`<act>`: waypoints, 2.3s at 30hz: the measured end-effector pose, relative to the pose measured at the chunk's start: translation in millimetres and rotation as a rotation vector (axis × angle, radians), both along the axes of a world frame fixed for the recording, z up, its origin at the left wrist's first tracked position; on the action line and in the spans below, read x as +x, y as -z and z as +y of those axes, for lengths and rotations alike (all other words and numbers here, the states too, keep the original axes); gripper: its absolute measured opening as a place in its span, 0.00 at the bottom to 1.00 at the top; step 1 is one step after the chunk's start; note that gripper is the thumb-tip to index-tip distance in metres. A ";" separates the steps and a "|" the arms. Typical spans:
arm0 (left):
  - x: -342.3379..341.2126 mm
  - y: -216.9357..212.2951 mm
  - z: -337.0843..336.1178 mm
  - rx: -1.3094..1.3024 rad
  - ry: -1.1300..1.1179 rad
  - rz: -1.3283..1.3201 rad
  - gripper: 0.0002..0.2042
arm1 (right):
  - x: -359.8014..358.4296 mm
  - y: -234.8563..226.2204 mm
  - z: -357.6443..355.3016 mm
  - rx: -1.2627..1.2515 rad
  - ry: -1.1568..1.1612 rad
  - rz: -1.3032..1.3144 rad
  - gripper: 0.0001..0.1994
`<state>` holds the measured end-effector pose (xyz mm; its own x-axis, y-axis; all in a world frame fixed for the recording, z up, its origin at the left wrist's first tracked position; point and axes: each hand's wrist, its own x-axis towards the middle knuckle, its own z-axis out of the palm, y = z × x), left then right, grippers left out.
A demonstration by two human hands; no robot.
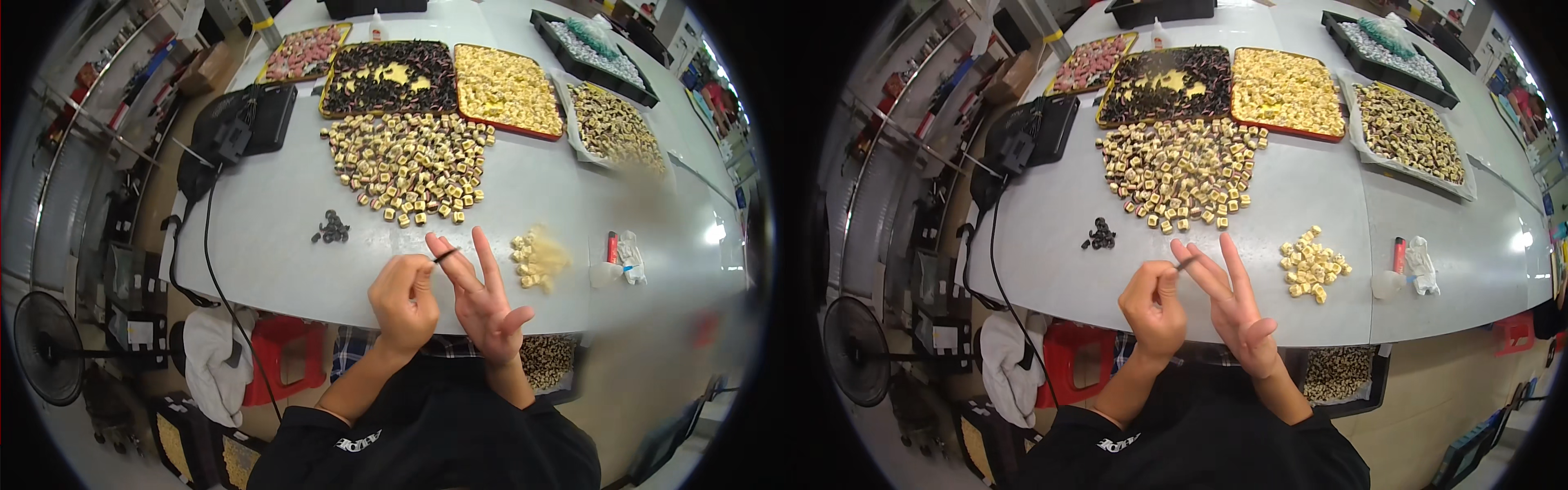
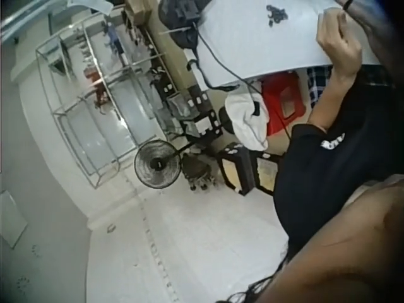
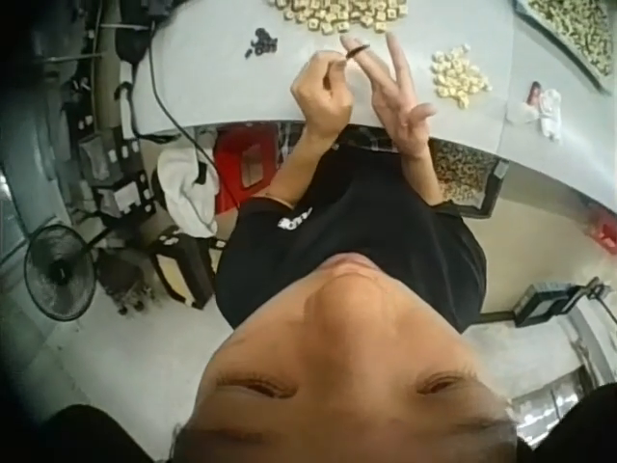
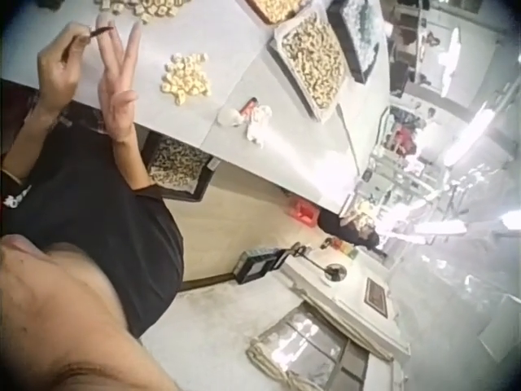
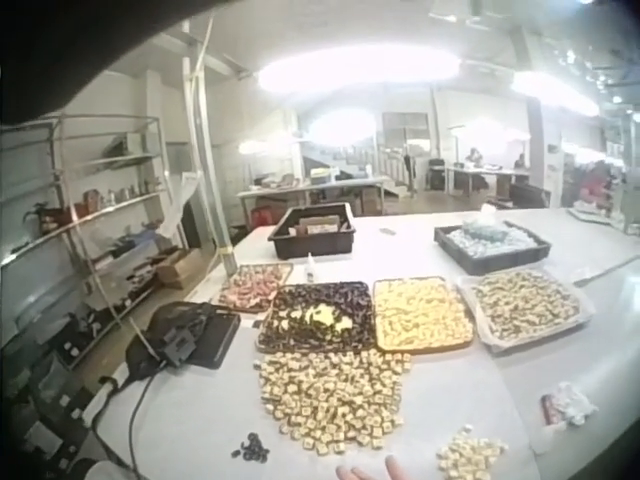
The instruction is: Applying glue to small black plastic components and attaching them to cream-colored plastic blocks on a workbench.
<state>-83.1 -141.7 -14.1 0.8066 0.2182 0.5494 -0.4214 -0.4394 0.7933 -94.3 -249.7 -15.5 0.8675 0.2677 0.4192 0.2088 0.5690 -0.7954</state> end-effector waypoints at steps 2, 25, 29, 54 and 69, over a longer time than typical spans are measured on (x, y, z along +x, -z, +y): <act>2.3 -4.6 -0.4 0.005 0.006 0.000 0.05 | -1.6 -1.1 -2.7 0.010 0.012 -0.015 0.48; -4.1 -8.4 -31.3 0.148 0.108 -0.120 0.05 | -8.9 -9.3 -35.0 0.294 -0.047 0.010 0.47; -1.5 -10.5 -35.3 0.160 0.137 -0.240 0.08 | -11.8 -10.4 -37.9 0.386 -0.109 0.074 0.47; 0.3 -8.0 -28.2 0.108 -0.067 -0.188 0.04 | -10.2 -7.4 -31.7 0.424 -0.172 0.125 0.47; 0.8 -4.8 -26.6 0.084 -0.121 -0.199 0.03 | -9.2 -5.6 -29.2 0.406 -0.185 0.123 0.47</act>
